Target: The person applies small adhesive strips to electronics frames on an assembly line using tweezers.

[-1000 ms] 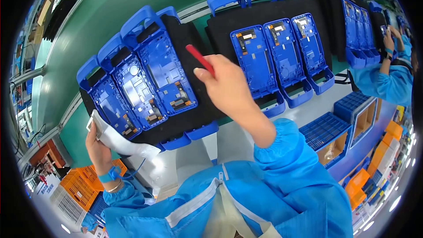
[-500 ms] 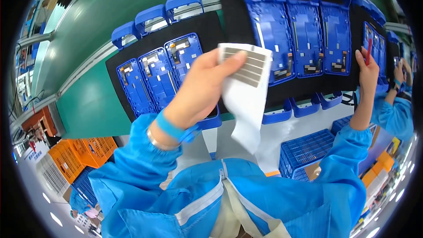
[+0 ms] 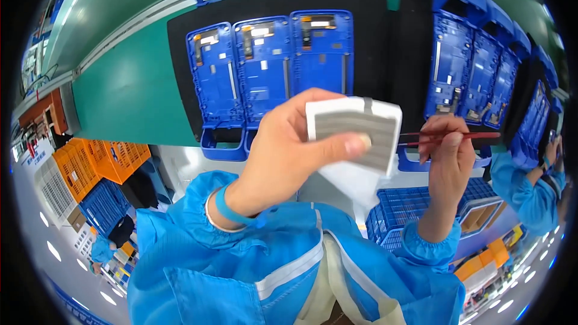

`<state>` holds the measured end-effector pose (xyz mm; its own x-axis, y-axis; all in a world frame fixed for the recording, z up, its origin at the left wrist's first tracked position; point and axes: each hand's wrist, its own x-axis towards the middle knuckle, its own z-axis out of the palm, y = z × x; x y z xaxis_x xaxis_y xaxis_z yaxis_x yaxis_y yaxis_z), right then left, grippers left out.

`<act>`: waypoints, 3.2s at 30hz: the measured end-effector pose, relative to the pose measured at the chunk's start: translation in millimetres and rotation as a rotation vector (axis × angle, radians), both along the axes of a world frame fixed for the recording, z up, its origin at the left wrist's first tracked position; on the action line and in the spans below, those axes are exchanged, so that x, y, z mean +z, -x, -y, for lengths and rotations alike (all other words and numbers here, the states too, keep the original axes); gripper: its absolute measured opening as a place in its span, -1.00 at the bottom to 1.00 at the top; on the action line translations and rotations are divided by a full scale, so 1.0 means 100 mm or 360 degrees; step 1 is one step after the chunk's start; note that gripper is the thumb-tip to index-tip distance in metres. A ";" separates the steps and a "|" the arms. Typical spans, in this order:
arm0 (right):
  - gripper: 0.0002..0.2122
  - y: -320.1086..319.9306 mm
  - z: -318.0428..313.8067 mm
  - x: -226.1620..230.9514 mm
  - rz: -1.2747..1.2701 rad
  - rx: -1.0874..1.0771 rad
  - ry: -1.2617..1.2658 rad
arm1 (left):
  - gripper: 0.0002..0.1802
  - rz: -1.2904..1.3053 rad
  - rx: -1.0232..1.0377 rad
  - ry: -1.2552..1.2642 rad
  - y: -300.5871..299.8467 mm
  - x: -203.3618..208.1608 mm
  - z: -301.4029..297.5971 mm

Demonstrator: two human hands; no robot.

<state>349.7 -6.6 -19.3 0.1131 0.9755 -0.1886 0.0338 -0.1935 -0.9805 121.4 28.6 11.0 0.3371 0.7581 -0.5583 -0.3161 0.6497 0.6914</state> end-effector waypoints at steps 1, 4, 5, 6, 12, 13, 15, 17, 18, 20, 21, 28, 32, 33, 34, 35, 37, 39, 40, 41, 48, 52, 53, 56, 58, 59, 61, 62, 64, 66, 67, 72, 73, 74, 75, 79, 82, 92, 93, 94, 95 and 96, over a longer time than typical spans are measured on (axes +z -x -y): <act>-0.70 0.07 0.02 0.05 -0.0059 0.0046 0.0242 | -0.60 -0.0021 -0.0027 0.0038 0.12 0.10 0.02; -0.79 0.21 0.03 0.21 0.0011 0.0144 0.0340 | -0.45 0.0122 0.0068 -0.0004 0.63 0.29 0.08; -0.84 0.26 0.02 0.24 -0.0112 0.0059 0.0344 | -0.43 0.0252 0.0193 -0.0159 0.81 0.32 0.10; -0.84 0.33 0.00 0.26 -0.0107 0.0065 0.0346 | -0.43 0.0255 0.0200 -0.0158 0.97 0.33 0.09; -0.73 0.88 -0.16 0.40 -0.0327 -0.0125 -0.0024 | -0.81 -0.1011 -0.0536 -0.0507 1.03 0.20 -0.20; -0.72 0.95 -0.18 0.40 -0.0312 -0.0134 -0.0059 | -0.81 -0.0923 -0.0530 -0.0427 1.01 0.14 -0.22; -0.73 1.11 -0.19 0.40 -0.0256 -0.0187 -0.0050 | -0.81 -0.0823 -0.0531 -0.0345 1.00 0.06 -0.23; -0.77 1.23 -0.24 0.40 -0.0196 -0.0242 -0.0038 | -0.81 -0.0861 -0.0556 -0.0441 1.01 -0.01 -0.23; -0.77 1.25 -0.25 0.40 -0.0191 -0.0243 -0.0034 | -0.81 -0.0855 -0.0558 -0.0438 1.00 -0.02 -0.23; -0.79 1.29 -0.27 0.38 -0.0191 -0.0206 0.0035 | -0.81 -0.0872 -0.0651 -0.0490 0.99 -0.01 -0.26; -0.80 1.29 -0.29 0.37 -0.0155 -0.0192 0.0062 | -0.81 -0.0872 -0.0654 -0.0488 0.98 -0.02 -0.26; -0.81 1.20 -0.35 0.27 -0.0091 -0.0016 0.0167 | -0.80 -0.0922 -0.0775 -0.0528 0.90 -0.08 -0.31; -0.83 1.09 -0.37 0.25 -0.0201 -0.0191 0.0083 | -0.78 -0.0894 -0.0778 -0.0409 0.84 -0.13 -0.36; -0.83 1.05 -0.38 0.23 -0.0190 -0.0214 0.0064 | -0.78 -0.0893 -0.0783 -0.0411 0.82 -0.12 -0.37; -0.83 1.04 -0.40 0.17 -0.0185 -0.0219 0.0055 | -0.80 -0.0963 -0.0887 -0.0498 0.80 -0.12 -0.40; -0.86 1.05 -0.42 0.08 -0.0118 -0.0366 -0.0016 | -0.81 -0.1033 -0.0990 -0.0586 0.78 -0.13 -0.44; -0.88 1.04 -0.47 -0.14 -0.0039 -0.0596 -0.0135 | -0.82 -0.1174 -0.0968 -0.1093 0.70 -0.25 -0.45; -0.86 1.09 -0.57 -0.29 -0.0091 -0.0721 -0.0175 | -0.83 -0.1394 -0.0988 -0.1600 0.57 -0.35 -0.45; -0.84 1.12 -0.62 -0.38 -0.0148 -0.0842 -0.0209 | -0.83 -0.1395 -0.0988 -0.1602 0.54 -0.42 -0.48; -0.83 1.14 -0.65 -0.47 -0.0169 -0.0854 -0.0213 | -0.83 -0.1487 -0.0940 -0.1760 0.52 -0.50 -0.54; -0.86 1.12 -0.81 -0.79 -0.0133 -0.0834 -0.0272 | -0.80 -0.1700 -0.1066 -0.1868 0.37 -0.69 -0.64; -0.86 1.12 -0.85 -0.80 -0.0142 -0.0826 -0.0257 | -0.78 -0.1815 -0.1046 -0.1913 0.33 -0.70 -0.65; -0.85 1.14 -0.86 -0.80 -0.0189 -0.0828 -0.0243 | -0.77 -0.1852 -0.1066 -0.1948 0.32 -0.71 -0.66; -0.85 1.15 -0.87 -0.82 -0.0255 -0.0837 -0.0247 | -0.78 -0.1890 -0.1166 -0.1917 0.31 -0.69 -0.69; -0.85 1.15 -0.87 -0.82 -0.0276 -0.0843 -0.0264 | -0.78 -0.1916 -0.1174 -0.1886 0.29 -0.69 -0.67; -0.85 1.15 -0.87 -0.82 -0.0273 -0.0849 -0.0261 | -0.79 -0.1943 -0.1180 -0.1856 0.28 -0.68 -0.67; -0.84 1.16 -0.87 -0.82 -0.0272 -0.0854 -0.0256 | -0.79 -0.1947 -0.1175 -0.1833 0.27 -0.66 -0.67; -0.84 1.17 -0.88 -0.82 -0.0240 -0.0865 -0.0238 | -0.79 -0.1951 -0.1167 -0.1812 0.27 -0.65 -0.67; -0.84 1.17 -0.88 -0.83 -0.0206 -0.0877 -0.0218 | -0.79 -0.1958 -0.1170 -0.1841 0.28 -0.69 -0.66; -0.85 1.17 -0.88 -0.84 -0.0220 -0.0893 -0.0215 | -0.79 -0.1962 -0.1172 -0.1871 0.28 -0.73 -0.65; -0.85 1.17 -0.87 -0.85 -0.0220 -0.0894 -0.0213 | -0.78 -0.1939 -0.1140 -0.1881 0.28 -0.74 -0.65; -0.87 1.16 -0.87 -0.86 -0.0256 -0.0863 -0.0257 | -0.78 -0.1940 -0.1076 -0.1875 0.28 -0.73 -0.63; -0.87 1.16 -0.87 -0.86 -0.0256 -0.0864 -0.0255 | -0.78 -0.1946 -0.1069 -0.1873 0.28 -0.72 -0.63; -0.87 1.16 -0.87 -0.87 -0.0235 -0.0851 -0.0262 | -0.78 -0.1951 -0.1060 -0.1872 0.28 -0.72 -0.63; -0.87 1.15 -0.87 -0.87 -0.0215 -0.0838 -0.0269 | -0.78 -0.1951 -0.1062 -0.1871 0.28 -0.73 -0.62; -0.88 1.17 -0.87 -0.88 -0.0210 -0.0864 -0.0248 | -0.77 -0.1971 -0.1067 -0.1879 0.28 -0.74 -0.62; -0.88 1.17 -0.87 -0.89 -0.0135 -0.0831 -0.0283 | -0.77 -0.1973 -0.1062 -0.1885 0.29 -0.75 -0.61; -0.87 1.18 -0.87 -0.89 -0.0098 -0.0843 -0.0288 | -0.78 -0.1955 -0.1055 -0.1873 0.29 -0.75 -0.61; -0.87 1.18 -0.87 -0.90 -0.0085 -0.0831 -0.0302 | -0.78 -0.1954 -0.1056 -0.1873 0.29 -0.75 -0.61; -0.87 1.18 -0.87 -0.90 -0.0085 -0.0831 -0.0302 | -0.78 -0.1972 -0.1065 -0.1888 0.29 -0.76 -0.61; -0.87 1.19 -0.87 -0.90 -0.0106 -0.0849 -0.0311 | -0.78 -0.1990 -0.1075 -0.1902 0.29 -0.77 -0.60; -0.86 1.19 -0.87 -0.90 -0.0127 -0.0868 -0.0319 | -0.78 -0.1989 -0.1075 -0.1902 0.29 -0.77 -0.61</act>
